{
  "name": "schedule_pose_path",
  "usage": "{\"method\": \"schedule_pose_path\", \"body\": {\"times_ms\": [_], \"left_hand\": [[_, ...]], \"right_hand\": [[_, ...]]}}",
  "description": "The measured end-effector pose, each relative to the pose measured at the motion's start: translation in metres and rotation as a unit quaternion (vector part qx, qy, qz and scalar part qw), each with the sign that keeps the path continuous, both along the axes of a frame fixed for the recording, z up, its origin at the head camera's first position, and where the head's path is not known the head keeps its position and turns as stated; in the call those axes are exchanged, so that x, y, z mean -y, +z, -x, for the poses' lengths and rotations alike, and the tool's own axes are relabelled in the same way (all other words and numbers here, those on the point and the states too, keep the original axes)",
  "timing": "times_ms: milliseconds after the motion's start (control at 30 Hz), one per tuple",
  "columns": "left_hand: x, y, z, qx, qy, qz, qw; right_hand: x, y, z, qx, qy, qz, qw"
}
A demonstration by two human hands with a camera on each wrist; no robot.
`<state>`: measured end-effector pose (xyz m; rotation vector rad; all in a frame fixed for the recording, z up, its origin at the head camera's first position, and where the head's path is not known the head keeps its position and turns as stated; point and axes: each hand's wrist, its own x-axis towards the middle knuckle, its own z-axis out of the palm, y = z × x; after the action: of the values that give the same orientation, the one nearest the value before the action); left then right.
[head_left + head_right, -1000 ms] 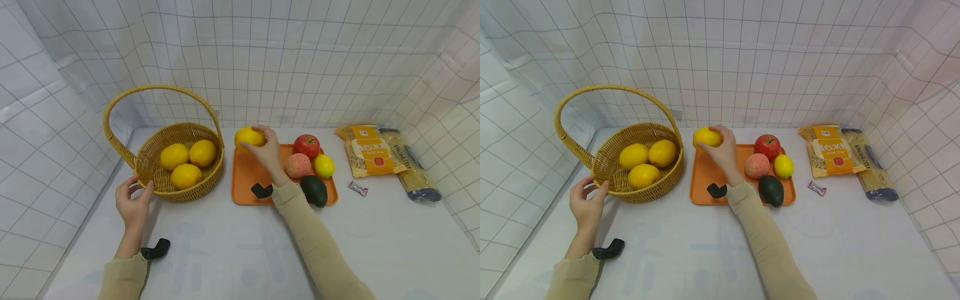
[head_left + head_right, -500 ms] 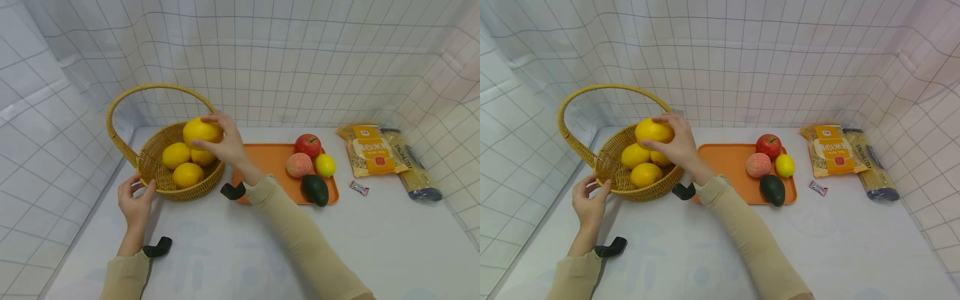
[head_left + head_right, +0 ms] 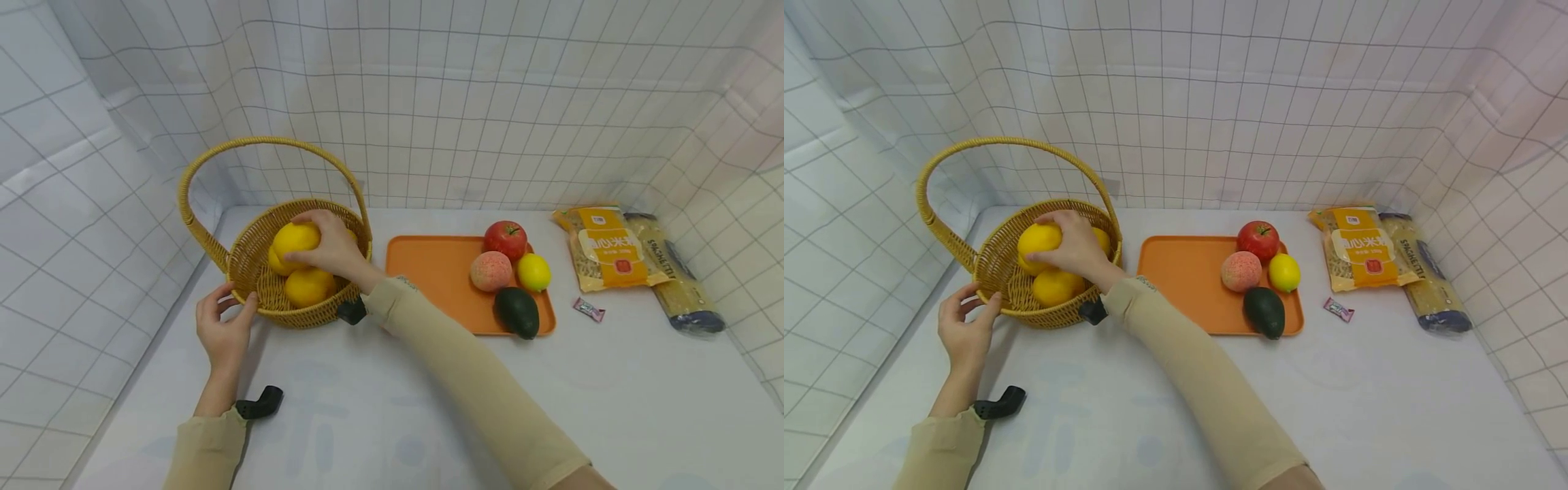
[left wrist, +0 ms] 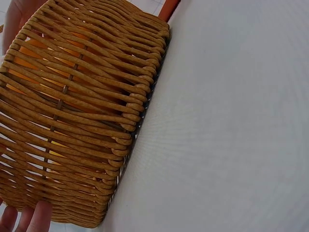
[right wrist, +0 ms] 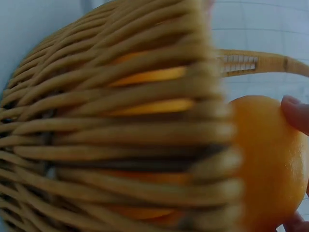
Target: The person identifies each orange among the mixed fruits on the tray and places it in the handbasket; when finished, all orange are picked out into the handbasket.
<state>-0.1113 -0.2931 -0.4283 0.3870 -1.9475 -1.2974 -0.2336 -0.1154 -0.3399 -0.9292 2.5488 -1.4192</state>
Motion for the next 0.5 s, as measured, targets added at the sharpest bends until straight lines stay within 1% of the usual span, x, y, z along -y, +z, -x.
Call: {"method": "schedule_pose_path", "body": {"times_ms": [133,267,367,400,500], "left_hand": [[-0.003,0.004,-0.001,0.002,-0.001,-0.003,1.0000],[-0.012,0.018,-0.006,0.004,-0.004,-0.003,1.0000],[-0.018,0.026,-0.010,0.006,-0.004,-0.004,1.0000],[-0.017,0.025,-0.009,0.006,-0.002,-0.005,1.0000],[-0.010,0.013,-0.005,0.006,0.002,-0.006,1.0000]], "right_hand": [[0.004,-0.010,0.003,0.014,-0.006,0.004,0.9999],[0.006,-0.016,0.006,0.009,0.003,0.007,0.9999],[0.003,-0.016,0.005,0.004,0.015,0.002,0.9999],[0.001,-0.016,0.005,0.002,0.018,-0.003,0.9998],[-0.005,-0.015,0.001,0.003,0.025,-0.015,0.9996]]}}
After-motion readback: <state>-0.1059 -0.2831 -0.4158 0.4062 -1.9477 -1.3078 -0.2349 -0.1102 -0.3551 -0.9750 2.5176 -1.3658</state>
